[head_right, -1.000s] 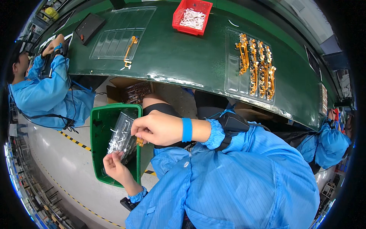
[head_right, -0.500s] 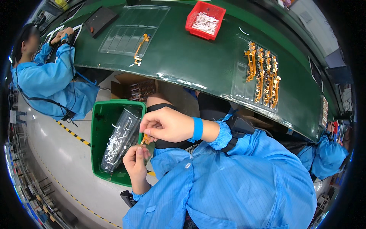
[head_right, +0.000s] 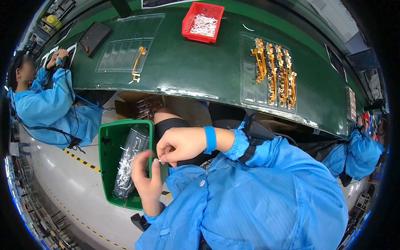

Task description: The person assembles electronic components by attaching connectors to ribbon cables by hand, then organizes the assembled components in a tray.

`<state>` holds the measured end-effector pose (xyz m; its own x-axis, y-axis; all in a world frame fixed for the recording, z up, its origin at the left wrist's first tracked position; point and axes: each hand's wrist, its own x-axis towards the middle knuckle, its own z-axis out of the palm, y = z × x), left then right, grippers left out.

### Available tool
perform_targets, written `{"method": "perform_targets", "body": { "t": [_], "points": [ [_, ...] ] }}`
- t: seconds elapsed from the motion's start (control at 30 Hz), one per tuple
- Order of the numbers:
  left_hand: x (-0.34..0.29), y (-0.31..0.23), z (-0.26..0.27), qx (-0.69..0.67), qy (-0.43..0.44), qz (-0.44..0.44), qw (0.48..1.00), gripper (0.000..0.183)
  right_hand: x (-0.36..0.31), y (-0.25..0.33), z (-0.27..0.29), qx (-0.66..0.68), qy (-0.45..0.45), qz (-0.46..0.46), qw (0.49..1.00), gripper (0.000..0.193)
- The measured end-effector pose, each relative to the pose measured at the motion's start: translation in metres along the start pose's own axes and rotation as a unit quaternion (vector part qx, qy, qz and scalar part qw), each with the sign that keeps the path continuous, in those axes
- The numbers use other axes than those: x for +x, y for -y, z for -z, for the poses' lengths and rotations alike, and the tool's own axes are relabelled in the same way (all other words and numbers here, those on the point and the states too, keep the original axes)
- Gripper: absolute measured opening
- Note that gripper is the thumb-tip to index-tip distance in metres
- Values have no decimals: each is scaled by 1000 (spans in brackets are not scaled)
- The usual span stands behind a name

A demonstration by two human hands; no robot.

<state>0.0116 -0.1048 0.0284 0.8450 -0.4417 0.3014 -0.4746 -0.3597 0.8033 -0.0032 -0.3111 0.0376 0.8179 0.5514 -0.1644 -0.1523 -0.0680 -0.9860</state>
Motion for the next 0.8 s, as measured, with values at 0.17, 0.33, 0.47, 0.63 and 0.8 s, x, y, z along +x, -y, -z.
{"method": "perform_targets", "body": {
  "t": [0.17,0.33,0.47,0.63,0.8],
  "points": [
    [-17,-11,-7,117,-86,-92,985,16,-2,1,-9,-73,-74,87,991,18],
    [-17,-8,-12,111,-61,-81,989,12,-2,-1,-15,-164,-106,138,971,16],
    [-17,-9,-7,87,-24,-69,994,10,-5,1,-15,-267,-78,141,950,14],
    [-18,11,17,88,-103,59,989,8,-7,-1,-16,-219,-80,166,958,13],
    [-77,131,80,413,-179,216,867,20,-9,1,-11,-93,-127,151,976,14]
  ]
}}
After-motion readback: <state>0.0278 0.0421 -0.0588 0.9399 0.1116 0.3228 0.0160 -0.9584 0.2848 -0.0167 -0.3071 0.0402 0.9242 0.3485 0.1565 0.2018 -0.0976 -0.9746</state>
